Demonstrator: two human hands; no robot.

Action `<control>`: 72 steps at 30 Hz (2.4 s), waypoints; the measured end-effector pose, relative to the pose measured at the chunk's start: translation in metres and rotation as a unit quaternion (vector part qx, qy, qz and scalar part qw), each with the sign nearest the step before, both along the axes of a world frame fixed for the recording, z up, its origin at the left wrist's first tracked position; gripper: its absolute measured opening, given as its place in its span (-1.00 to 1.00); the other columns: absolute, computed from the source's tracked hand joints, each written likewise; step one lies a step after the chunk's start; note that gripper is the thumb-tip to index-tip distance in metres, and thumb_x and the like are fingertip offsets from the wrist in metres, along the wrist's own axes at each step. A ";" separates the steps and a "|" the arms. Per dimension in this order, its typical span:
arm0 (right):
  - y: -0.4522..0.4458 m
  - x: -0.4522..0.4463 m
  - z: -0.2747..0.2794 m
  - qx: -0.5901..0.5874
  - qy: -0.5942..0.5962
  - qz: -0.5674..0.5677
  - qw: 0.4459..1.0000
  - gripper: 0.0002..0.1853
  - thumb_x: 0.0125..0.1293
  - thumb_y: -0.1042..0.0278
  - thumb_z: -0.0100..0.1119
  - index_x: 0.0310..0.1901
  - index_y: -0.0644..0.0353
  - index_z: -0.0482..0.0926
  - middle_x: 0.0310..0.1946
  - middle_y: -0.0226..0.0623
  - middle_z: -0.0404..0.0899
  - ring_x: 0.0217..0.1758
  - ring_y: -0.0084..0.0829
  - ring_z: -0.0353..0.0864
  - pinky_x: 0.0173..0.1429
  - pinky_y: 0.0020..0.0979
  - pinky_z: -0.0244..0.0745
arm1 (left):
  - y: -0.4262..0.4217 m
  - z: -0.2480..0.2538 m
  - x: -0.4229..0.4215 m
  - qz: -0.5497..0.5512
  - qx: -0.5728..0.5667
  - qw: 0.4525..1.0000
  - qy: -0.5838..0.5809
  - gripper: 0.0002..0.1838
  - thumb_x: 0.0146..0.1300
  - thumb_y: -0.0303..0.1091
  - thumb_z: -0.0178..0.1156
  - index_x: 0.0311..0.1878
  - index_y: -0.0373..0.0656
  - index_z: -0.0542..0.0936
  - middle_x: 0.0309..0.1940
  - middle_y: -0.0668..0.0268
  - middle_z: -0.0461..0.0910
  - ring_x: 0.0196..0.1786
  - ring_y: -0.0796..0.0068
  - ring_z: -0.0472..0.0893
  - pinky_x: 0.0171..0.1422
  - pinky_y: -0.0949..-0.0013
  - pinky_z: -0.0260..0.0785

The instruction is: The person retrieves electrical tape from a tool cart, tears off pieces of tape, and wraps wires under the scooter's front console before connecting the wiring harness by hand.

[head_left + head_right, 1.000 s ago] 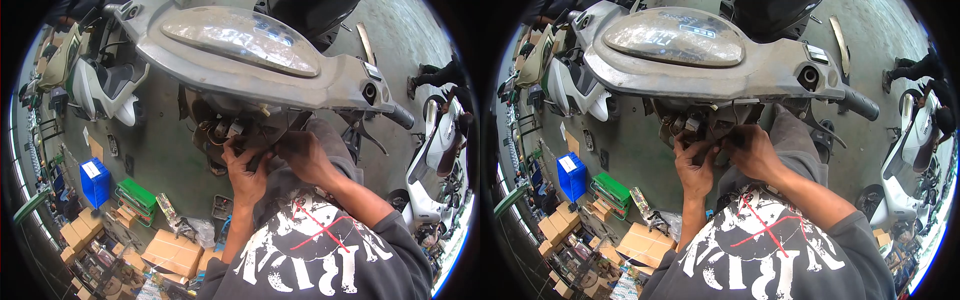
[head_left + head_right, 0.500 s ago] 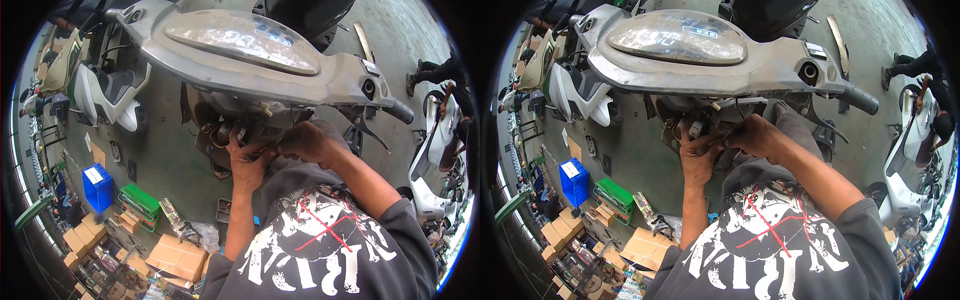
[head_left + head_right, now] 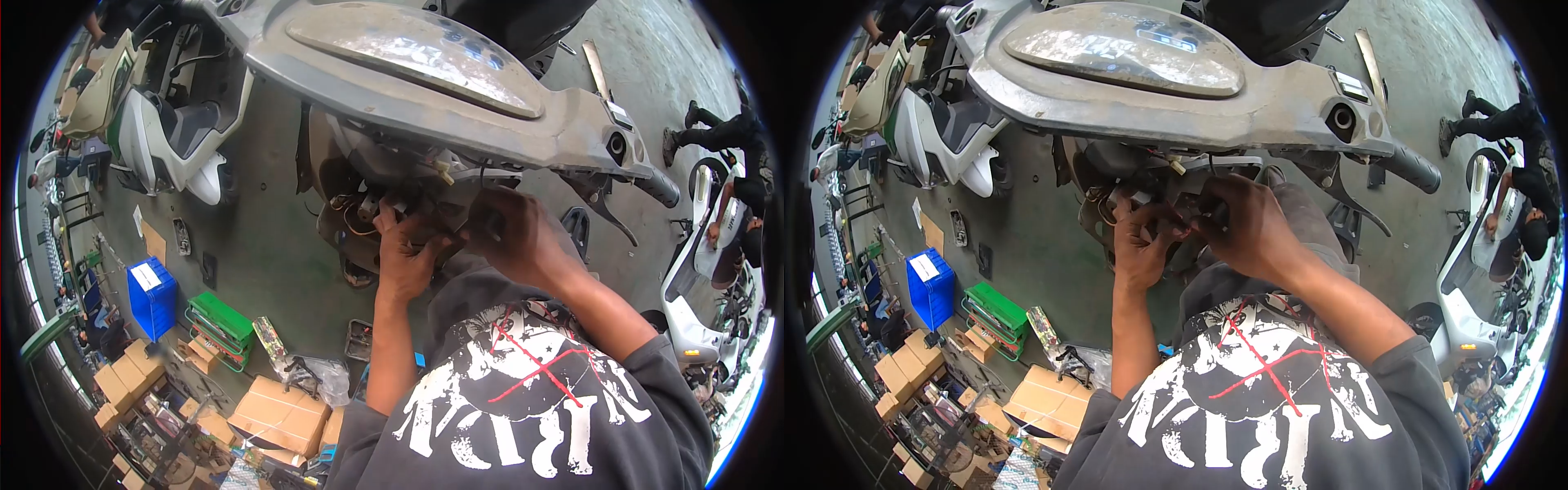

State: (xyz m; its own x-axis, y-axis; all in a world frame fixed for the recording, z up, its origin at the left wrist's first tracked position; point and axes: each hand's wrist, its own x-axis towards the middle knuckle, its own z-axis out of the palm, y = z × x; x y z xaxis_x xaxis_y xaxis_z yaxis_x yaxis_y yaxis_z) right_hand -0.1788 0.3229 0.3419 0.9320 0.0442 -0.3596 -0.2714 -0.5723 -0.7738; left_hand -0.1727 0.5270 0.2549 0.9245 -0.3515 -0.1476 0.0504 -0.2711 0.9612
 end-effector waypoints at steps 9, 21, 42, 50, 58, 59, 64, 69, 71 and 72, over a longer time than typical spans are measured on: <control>0.020 -0.023 -0.036 0.134 -0.139 0.024 0.981 -0.79 0.10 0.62 0.33 -0.21 0.27 0.57 -0.29 -0.08 0.62 -0.24 0.01 0.71 -0.18 -0.21 0.62 | -0.011 0.050 -0.025 0.026 0.236 0.971 -0.035 -0.80 0.31 -0.38 0.25 -0.02 -0.02 0.70 0.28 0.05 0.31 0.31 -0.10 0.21 0.31 -0.16 0.04; 0.018 -0.027 -0.038 0.072 -0.257 0.077 0.961 -0.63 -0.05 0.62 0.37 -0.12 0.26 0.63 -0.19 -0.12 0.65 -0.14 0.00 0.69 -0.14 -0.13 0.66 | -0.004 0.063 -0.031 0.063 0.222 0.973 -0.009 -0.76 0.28 -0.14 0.38 -0.11 -0.06 0.74 0.24 0.10 0.30 0.28 -0.01 0.19 0.26 -0.06 0.12; 0.024 -0.030 -0.020 0.136 -0.142 -0.013 0.980 -0.86 0.23 0.57 0.25 -0.17 0.36 0.64 -0.21 -0.03 0.65 -0.16 0.01 0.70 -0.13 -0.19 0.62 | -0.008 0.039 -0.035 0.127 0.107 0.986 0.017 -0.70 0.22 -0.12 0.44 -0.16 -0.17 0.77 0.04 0.14 0.49 0.30 0.17 0.30 0.41 0.12 0.08; 0.028 -0.031 -0.018 0.084 -0.077 -0.090 0.989 -0.83 0.22 0.51 0.25 -0.18 0.39 0.66 -0.24 0.01 0.63 -0.21 0.01 0.71 -0.14 -0.18 0.60 | -0.023 0.024 -0.042 0.187 0.003 0.981 0.041 -0.79 0.19 -0.31 0.50 -0.25 -0.26 0.74 -0.01 0.19 0.52 0.25 0.31 0.35 0.38 0.24 0.16; 0.021 -0.018 -0.016 0.103 -0.053 -0.104 0.988 -0.78 0.14 0.48 0.30 -0.17 0.35 0.65 -0.33 0.01 0.67 -0.31 0.02 0.72 -0.20 -0.17 0.60 | -0.017 0.030 -0.042 0.149 0.138 0.978 -0.051 -0.85 0.22 -0.32 0.44 -0.24 -0.19 0.76 -0.02 0.22 0.48 0.23 0.27 0.32 0.41 0.18 0.10; 0.023 -0.016 -0.014 0.122 -0.038 -0.144 0.981 -0.76 0.12 0.48 0.31 -0.15 0.33 0.65 -0.34 0.00 0.67 -0.32 0.03 0.72 -0.20 -0.18 0.60 | -0.016 0.029 -0.041 0.150 0.139 0.978 -0.051 -0.85 0.22 -0.32 0.44 -0.24 -0.19 0.76 -0.02 0.22 0.48 0.23 0.27 0.32 0.41 0.18 0.10; 0.018 -0.023 -0.023 0.015 -0.127 -0.063 0.990 -0.77 0.14 0.53 0.30 -0.13 0.24 0.65 -0.21 -0.06 0.66 -0.22 0.02 0.72 -0.16 -0.15 0.64 | -0.018 0.024 -0.042 0.172 0.088 0.981 -0.024 -0.82 0.16 -0.24 0.47 -0.23 -0.08 0.77 0.06 0.12 0.36 0.28 0.18 0.25 0.41 0.13 0.00; 0.019 -0.039 -0.018 -0.012 -0.194 0.005 0.981 -0.76 0.16 0.53 0.32 -0.10 0.21 0.67 0.04 -0.08 0.56 -0.10 0.02 0.71 -0.13 -0.09 0.66 | -0.026 0.025 -0.046 0.225 0.066 0.972 -0.001 -0.82 0.15 -0.26 0.48 -0.24 -0.11 0.75 0.07 0.10 0.37 0.29 0.18 0.27 0.41 0.15 0.03; 0.022 -0.040 -0.020 -0.004 -0.206 0.003 0.979 -0.72 0.16 0.51 0.35 -0.06 0.22 0.68 0.13 -0.06 0.51 -0.08 0.04 0.70 -0.11 -0.10 0.67 | -0.027 0.026 -0.046 0.227 0.066 0.972 0.001 -0.82 0.15 -0.26 0.48 -0.24 -0.12 0.75 0.08 0.10 0.37 0.28 0.18 0.28 0.41 0.16 0.04; 0.023 -0.039 -0.018 -0.004 -0.206 0.004 0.979 -0.72 0.16 0.51 0.35 -0.06 0.22 0.68 0.13 -0.06 0.51 -0.08 0.04 0.70 -0.11 -0.10 0.67 | -0.027 0.028 -0.047 0.221 0.072 0.973 0.001 -0.82 0.17 -0.26 0.47 -0.23 -0.12 0.76 0.10 0.08 0.38 0.27 0.18 0.29 0.42 0.17 0.03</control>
